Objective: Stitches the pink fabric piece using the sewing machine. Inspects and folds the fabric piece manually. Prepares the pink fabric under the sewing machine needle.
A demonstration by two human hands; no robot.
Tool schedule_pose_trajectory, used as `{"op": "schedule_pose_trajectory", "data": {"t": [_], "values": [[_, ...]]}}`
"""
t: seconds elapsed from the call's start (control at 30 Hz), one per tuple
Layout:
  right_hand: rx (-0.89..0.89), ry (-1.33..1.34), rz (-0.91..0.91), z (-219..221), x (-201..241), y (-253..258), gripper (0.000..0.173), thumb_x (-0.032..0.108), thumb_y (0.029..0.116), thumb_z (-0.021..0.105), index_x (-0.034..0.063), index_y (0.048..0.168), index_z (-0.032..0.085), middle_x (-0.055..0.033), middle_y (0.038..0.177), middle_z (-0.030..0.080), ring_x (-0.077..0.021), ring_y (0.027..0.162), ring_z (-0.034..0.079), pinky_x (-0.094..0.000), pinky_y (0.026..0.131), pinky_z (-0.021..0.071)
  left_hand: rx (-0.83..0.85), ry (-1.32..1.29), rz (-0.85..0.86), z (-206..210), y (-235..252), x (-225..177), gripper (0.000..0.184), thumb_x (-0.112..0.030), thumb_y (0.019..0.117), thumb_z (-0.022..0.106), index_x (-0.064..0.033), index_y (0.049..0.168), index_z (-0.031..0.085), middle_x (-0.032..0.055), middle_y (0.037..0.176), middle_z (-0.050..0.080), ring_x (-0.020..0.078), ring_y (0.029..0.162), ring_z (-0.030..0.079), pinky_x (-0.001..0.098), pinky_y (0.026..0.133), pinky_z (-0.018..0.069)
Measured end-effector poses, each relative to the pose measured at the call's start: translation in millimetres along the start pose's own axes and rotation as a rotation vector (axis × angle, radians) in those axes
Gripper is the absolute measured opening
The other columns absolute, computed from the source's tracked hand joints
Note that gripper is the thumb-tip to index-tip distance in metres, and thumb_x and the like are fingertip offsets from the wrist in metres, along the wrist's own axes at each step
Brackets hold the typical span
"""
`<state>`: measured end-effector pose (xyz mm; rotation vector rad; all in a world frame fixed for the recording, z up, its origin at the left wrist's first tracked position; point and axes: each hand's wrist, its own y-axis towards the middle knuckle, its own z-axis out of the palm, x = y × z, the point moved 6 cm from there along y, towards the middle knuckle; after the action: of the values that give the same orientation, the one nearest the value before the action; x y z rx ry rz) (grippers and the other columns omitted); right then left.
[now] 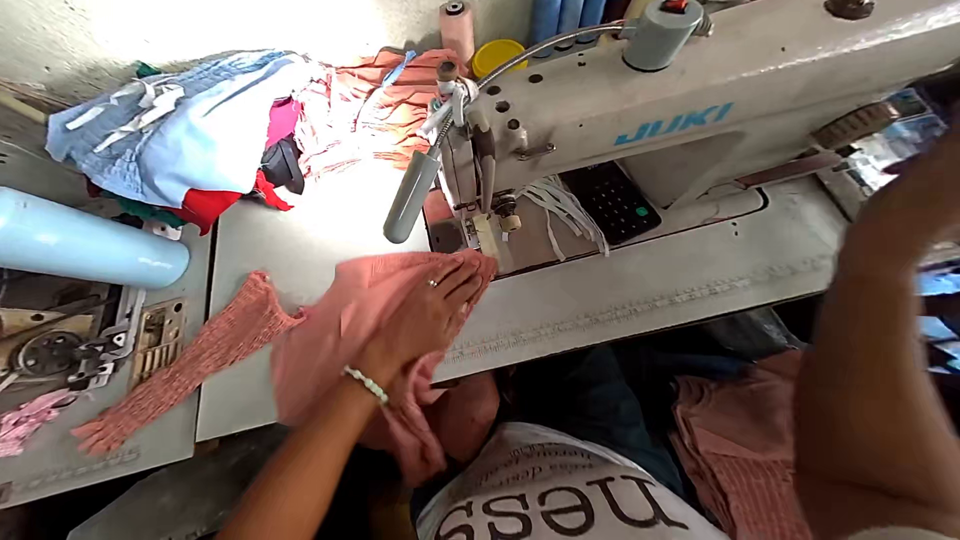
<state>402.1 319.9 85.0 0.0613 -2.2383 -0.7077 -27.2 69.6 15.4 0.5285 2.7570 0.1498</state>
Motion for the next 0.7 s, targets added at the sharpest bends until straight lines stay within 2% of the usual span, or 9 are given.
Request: {"op": "schedule_pose_trajectory", "data": {"t": [0.07,0.13,0.2,0.27,0.33,0.4,0.5,0.6,0.7], "values": [[0.073,0.074,-0.245,19.2,68.0,-66.3,0.039,0.017,0.1114,0.037,-0.0109,0.135,0.052,-0.0269,0.121,0.062,-0.0240,0.100,0.064,-0.0368,0.089,0.0532,0.046,-0.042,0.139,-9.3,6.1,15.6,0.042,-0.019,0.1036,0.041,-0.0054,0.135,0.066,0.0119,0.149,0.057,0.0275,0.146,0.045,0.0445,0.121,0.0338],[0.309,0.235,-0.535,61.8,142.9,-135.0,0.025,0.002,0.1009,0.052,-0.0122,0.115,0.067,-0.0256,0.115,0.069,-0.0297,0.100,0.070,-0.0436,0.087,0.0584,0.055,-0.087,0.182,-15.4,12.8,18.9,0.039,-0.015,0.1002,0.046,-0.0048,0.129,0.070,0.0117,0.146,0.059,0.0266,0.144,0.046,0.0427,0.121,0.0346],[0.615,0.293,-0.787,108.6,187.4,-190.2,0.024,0.001,0.0899,0.064,-0.0002,0.111,0.076,-0.0165,0.125,0.071,-0.0298,0.100,0.074,-0.0454,0.078,0.0623,0.048,-0.043,0.116,-18.8,17.7,11.8,0.032,-0.010,0.0991,0.050,-0.0052,0.121,0.073,0.0093,0.142,0.063,0.0255,0.140,0.051,0.0444,0.118,0.0388],[0.760,0.279,-0.914,139.1,201.4,-214.9,0.025,-0.001,0.0858,0.069,0.0038,0.108,0.078,-0.0126,0.122,0.073,-0.0309,0.088,0.073,-0.0450,0.063,0.0599,0.006,0.055,-0.051,-15.9,18.8,-1.6,0.025,-0.006,0.0999,0.054,-0.0065,0.113,0.075,0.0063,0.138,0.066,0.0250,0.136,0.056,0.0520,0.114,0.0407],[0.767,0.243,-0.946,148.9,199.4,-221.2,0.027,-0.004,0.0854,0.067,0.0032,0.109,0.077,-0.0120,0.116,0.074,-0.0308,0.082,0.071,-0.0428,0.059,0.0576,-0.080,0.022,-0.252,-7.7,15.9,-13.5,0.022,-0.001,0.0988,0.056,-0.0029,0.112,0.073,0.0104,0.136,0.067,0.0327,0.136,0.055,0.0637,0.113,0.0358],[0.755,0.223,-0.932,147.9,195.8,-227.7,0.029,-0.006,0.0863,0.063,0.0001,0.112,0.075,-0.0155,0.116,0.073,-0.0322,0.085,0.073,-0.0430,0.062,0.0596,-0.205,-0.047,-0.353,0.9,10.9,-13.7,0.027,-0.004,0.0995,0.053,-0.0024,0.121,0.069,0.0133,0.141,0.063,0.0349,0.139,0.053,0.0686,0.113,0.0326],[0.730,0.204,-0.882,144.7,198.2,-237.7,0.028,-0.007,0.0855,0.064,-0.0026,0.111,0.074,-0.0196,0.115,0.073,-0.0334,0.088,0.075,-0.0431,0.064,0.0612,-0.220,-0.030,-0.313,3.3,12.9,-2.8,0.039,-0.013,0.1015,0.050,-0.0095,0.137,0.066,0.0155,0.144,0.059,0.0355,0.136,0.054,0.0691,0.112,0.0335],[0.677,0.160,-0.858,148.9,207.2,-245.4,0.031,-0.006,0.0840,0.065,-0.0015,0.114,0.074,-0.0199,0.115,0.073,-0.0324,0.079,0.074,-0.0417,0.058,0.0593,-0.148,0.002,-0.195,-1.6,21.0,17.2,0.037,-0.020,0.1035,0.049,-0.0131,0.134,0.068,0.0142,0.145,0.058,0.0336,0.137,0.053,0.0650,0.113,0.0342],[0.666,0.101,-0.805,157.9,215.1,-247.2,0.031,-0.004,0.0847,0.068,-0.0012,0.115,0.074,-0.0197,0.122,0.071,-0.0325,0.074,0.073,-0.0425,0.054,0.0574,-0.117,-0.015,-0.096,-9.7,29.1,33.4,0.038,-0.018,0.1027,0.049,-0.0124,0.136,0.067,0.0135,0.145,0.059,0.0313,0.139,0.052,0.0635,0.115,0.0328]]}}
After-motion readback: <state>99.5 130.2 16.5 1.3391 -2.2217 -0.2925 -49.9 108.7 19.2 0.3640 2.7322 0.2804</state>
